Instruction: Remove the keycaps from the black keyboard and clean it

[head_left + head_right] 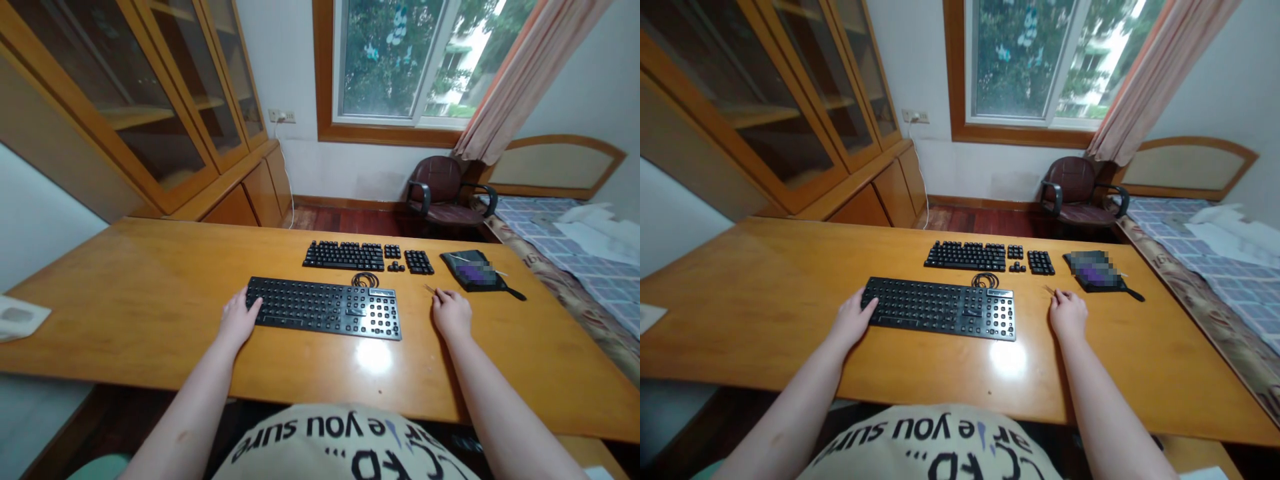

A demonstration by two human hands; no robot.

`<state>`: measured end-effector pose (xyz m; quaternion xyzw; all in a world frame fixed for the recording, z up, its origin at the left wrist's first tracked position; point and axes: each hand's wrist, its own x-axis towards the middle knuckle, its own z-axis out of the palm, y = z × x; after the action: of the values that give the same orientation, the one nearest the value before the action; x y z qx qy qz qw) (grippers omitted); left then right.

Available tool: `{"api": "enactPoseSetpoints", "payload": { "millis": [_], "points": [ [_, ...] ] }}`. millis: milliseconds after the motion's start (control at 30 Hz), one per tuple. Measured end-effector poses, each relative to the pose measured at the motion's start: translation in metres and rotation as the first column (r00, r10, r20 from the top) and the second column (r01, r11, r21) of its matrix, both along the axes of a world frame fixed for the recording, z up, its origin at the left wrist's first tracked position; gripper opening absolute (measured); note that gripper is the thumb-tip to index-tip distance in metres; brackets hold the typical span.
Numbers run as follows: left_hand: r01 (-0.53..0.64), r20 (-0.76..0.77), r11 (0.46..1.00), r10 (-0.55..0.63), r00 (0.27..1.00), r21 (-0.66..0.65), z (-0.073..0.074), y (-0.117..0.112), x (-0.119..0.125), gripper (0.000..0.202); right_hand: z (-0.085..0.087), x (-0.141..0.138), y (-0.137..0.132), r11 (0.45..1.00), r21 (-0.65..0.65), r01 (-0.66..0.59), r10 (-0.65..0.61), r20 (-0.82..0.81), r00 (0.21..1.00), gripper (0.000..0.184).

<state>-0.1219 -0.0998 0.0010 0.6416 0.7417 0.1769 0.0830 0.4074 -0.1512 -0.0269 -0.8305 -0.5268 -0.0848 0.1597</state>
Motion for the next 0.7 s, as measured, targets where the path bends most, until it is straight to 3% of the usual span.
{"api": "enactPoseSetpoints", "payload": {
  "millis": [167, 267, 367, 467, 567, 633, 700],
  "points": [
    [0.014, 0.08, 1.0, -0.015, 0.997, 0.016, 0.003, 0.0, 0.01, 0.057, 0.008, -0.005, -0.001, 0.999, 0.037, -0.01, 0.011, -0.014, 1.0, 0.036],
    [0.028, 0.158, 0.999, -0.033, 0.987, 0.033, 0.003, -0.006, 0.015, 0.058, 0.013, -0.013, -0.008, 0.97, 0.111, -0.215, 0.228, -0.126, 0.965, 0.037],
    [0.05, 0.253, 0.996, -0.066, 0.965, 0.068, -0.003, -0.013, 0.02, 0.059, 0.015, -0.028, -0.021, 0.908, 0.124, -0.4, 0.418, -0.338, 0.843, 0.039],
    [0.023, 0.436, 0.994, -0.068, 0.898, 0.109, -0.013, -0.018, 0.023, 0.061, 0.012, -0.048, -0.034, 0.915, 0.146, -0.377, 0.396, -0.515, 0.76, 0.044],
    [-0.087, 0.65, 0.991, 0.003, 0.76, 0.098, -0.02, -0.017, 0.023, 0.056, 0.005, -0.065, -0.046, 0.927, 0.243, -0.287, 0.376, -0.602, 0.705, 0.053],
    [-0.149, 0.706, 0.986, 0.056, 0.706, 0.071, -0.02, -0.014, 0.019, 0.048, 0.0, -0.072, -0.053, 0.926, 0.32, -0.201, 0.373, -0.696, 0.614, 0.055],
    [-0.167, 0.709, 0.984, 0.077, 0.701, 0.059, -0.017, -0.011, 0.015, 0.043, -0.002, -0.073, -0.059, 0.931, 0.352, -0.096, 0.348, -0.778, 0.524, 0.056]
  ]
}}
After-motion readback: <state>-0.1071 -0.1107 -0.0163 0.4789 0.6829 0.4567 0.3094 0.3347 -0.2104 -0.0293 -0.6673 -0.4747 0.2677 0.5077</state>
